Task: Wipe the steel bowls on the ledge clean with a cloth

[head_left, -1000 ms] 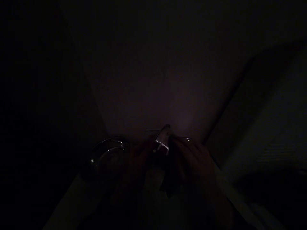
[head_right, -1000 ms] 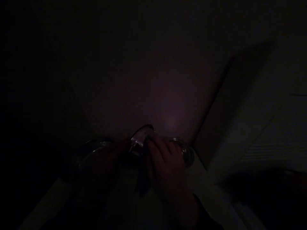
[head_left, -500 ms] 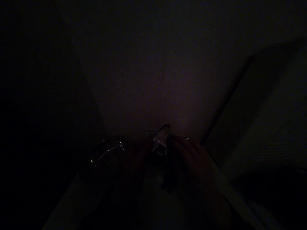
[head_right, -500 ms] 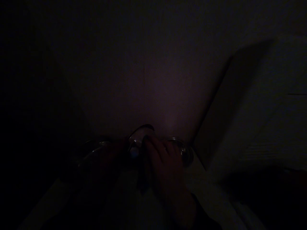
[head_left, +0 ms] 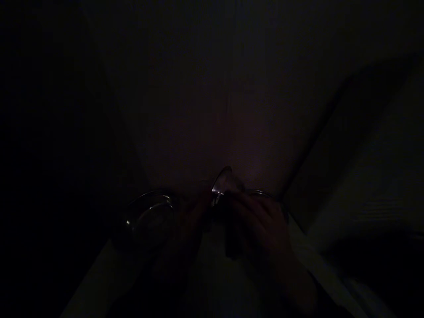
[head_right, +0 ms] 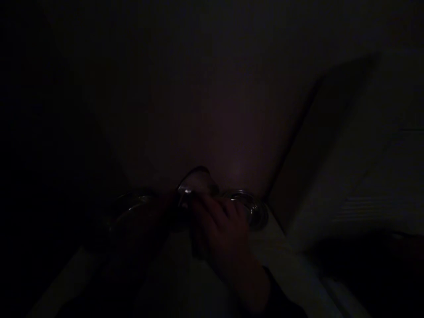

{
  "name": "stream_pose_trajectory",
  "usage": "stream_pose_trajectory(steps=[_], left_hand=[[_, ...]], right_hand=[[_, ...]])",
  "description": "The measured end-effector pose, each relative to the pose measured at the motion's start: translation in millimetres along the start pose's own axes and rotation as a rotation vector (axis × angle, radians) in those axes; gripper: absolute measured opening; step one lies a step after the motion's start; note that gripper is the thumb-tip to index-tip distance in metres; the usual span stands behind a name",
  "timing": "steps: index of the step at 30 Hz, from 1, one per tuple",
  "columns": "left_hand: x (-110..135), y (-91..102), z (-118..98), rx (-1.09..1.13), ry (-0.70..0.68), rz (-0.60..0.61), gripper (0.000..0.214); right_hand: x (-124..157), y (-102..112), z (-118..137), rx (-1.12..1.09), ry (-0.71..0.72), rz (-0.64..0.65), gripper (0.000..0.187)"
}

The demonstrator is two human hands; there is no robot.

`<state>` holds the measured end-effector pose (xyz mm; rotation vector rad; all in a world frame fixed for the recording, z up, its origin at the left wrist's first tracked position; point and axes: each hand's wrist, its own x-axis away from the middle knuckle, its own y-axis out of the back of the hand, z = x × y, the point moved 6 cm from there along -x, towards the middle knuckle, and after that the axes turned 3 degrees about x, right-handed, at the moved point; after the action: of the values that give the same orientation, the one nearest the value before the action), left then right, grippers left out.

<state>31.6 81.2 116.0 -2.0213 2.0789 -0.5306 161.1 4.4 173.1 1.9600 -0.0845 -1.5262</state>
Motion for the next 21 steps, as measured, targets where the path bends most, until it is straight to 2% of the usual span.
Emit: stream_pose_trajectory(steps=[3, 5, 10, 12, 18, 21], left_hand=[[3, -3.5, -2, 0.003, 0.006, 0.016, 0.038], [3, -4.1, -2, 0.006, 0.006, 0.019, 0.036], [1, -2.9, 0, 0.003, 0.015, 0.023, 0.036], [0, -2.5, 0, -0.021, 0.029, 0.033, 0.035], [2, -3.2, -1, -0.078, 0.065, 0.069, 0.036], [2, -2.2, -1, -0.078, 0.039, 0.04, 0.036]], right_hand=[[-3, 1, -15, 0.011, -0.104, 0.017, 0.026], [-3, 1, -16, 0.008, -0.123, 0.029, 0.028], [2, -2, 10, -0.007, 0.013, 0.026, 0.028], [2, -2, 13, -0.011, 0.034, 0.022, 0.028], [-3, -4, -21, -0.001, -0.148, 0.079, 0.026], [-3, -3, -21, 0.004, -0.134, 0.066, 0.027]])
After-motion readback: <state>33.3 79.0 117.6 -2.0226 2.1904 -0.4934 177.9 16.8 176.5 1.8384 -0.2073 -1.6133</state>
